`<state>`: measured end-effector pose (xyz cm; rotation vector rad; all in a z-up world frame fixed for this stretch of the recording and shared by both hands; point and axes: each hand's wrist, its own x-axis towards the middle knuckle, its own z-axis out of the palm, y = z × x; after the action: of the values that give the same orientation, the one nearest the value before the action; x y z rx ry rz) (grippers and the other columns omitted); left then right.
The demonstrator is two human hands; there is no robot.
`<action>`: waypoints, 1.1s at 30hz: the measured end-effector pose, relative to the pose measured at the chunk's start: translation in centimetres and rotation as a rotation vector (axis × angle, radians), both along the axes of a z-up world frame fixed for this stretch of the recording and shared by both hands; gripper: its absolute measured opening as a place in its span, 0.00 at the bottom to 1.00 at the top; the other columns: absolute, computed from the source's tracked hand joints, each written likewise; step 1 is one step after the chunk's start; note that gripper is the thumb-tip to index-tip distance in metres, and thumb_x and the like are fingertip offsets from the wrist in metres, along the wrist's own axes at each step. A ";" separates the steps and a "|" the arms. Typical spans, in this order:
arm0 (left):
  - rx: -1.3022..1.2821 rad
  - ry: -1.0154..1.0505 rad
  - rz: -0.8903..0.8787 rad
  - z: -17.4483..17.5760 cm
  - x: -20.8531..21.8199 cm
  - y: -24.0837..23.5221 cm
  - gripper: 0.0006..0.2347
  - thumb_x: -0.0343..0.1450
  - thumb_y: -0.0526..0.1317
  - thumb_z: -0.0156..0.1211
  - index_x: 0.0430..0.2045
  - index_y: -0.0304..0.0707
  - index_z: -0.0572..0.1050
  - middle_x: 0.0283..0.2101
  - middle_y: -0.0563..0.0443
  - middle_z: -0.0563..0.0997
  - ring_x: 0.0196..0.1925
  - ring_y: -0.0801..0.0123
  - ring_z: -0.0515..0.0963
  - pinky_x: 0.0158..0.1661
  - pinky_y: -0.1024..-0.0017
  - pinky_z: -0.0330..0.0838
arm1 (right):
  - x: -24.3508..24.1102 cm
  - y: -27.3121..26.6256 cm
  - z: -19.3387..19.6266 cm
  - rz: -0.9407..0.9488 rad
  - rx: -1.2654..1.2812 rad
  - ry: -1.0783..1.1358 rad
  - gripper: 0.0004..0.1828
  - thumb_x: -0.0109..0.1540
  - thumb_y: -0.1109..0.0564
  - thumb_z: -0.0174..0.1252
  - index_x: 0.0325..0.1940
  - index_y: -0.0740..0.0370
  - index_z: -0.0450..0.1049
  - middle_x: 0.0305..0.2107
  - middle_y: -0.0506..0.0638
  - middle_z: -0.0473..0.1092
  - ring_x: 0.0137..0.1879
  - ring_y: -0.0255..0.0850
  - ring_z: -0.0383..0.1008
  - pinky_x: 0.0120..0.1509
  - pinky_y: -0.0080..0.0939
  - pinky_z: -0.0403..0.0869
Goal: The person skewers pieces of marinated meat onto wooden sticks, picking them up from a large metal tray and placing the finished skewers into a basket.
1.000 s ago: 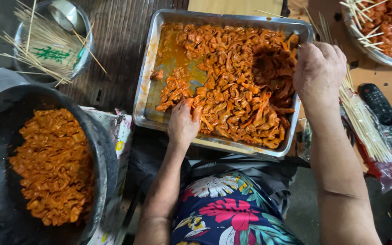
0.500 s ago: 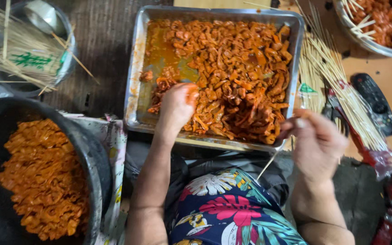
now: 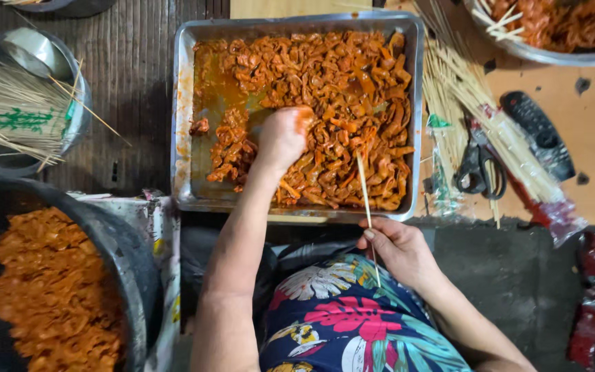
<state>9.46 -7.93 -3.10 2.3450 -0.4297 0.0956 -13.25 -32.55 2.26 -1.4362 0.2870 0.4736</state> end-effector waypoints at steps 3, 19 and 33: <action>-0.452 0.313 0.108 0.7 -2.2 2.1 0.13 0.75 0.33 0.56 0.54 0.34 0.76 0.41 0.43 0.83 0.36 0.68 0.82 0.36 0.69 0.80 | 0.8 1.2 -0.5 0.052 -0.100 0.060 0.13 0.67 0.58 0.53 0.53 0.62 0.77 0.23 0.44 0.73 0.25 0.30 0.67 0.29 0.32 0.67; -0.863 0.457 0.109 4.1 -9.3 2.1 0.13 0.79 0.33 0.50 0.59 0.36 0.74 0.40 0.49 0.82 0.28 0.79 0.71 0.28 0.79 0.67 | 3.2 5.9 -2.7 0.089 -0.088 -0.203 0.12 0.69 0.57 0.53 0.52 0.63 0.78 0.20 0.39 0.64 0.26 0.26 0.60 0.28 0.29 0.63; 0.315 -0.158 0.387 4.7 -5.3 8.5 0.21 0.69 0.30 0.53 0.59 0.29 0.68 0.49 0.34 0.81 0.40 0.52 0.84 0.39 0.63 0.82 | 4.4 5.7 -2.9 0.071 -0.157 -0.267 0.12 0.69 0.57 0.53 0.50 0.66 0.78 0.22 0.41 0.68 0.28 0.28 0.65 0.32 0.31 0.66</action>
<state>4.20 0.61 1.59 2.7171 -0.0604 0.4254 -8.86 -26.84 -0.69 -1.6471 0.0598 0.3167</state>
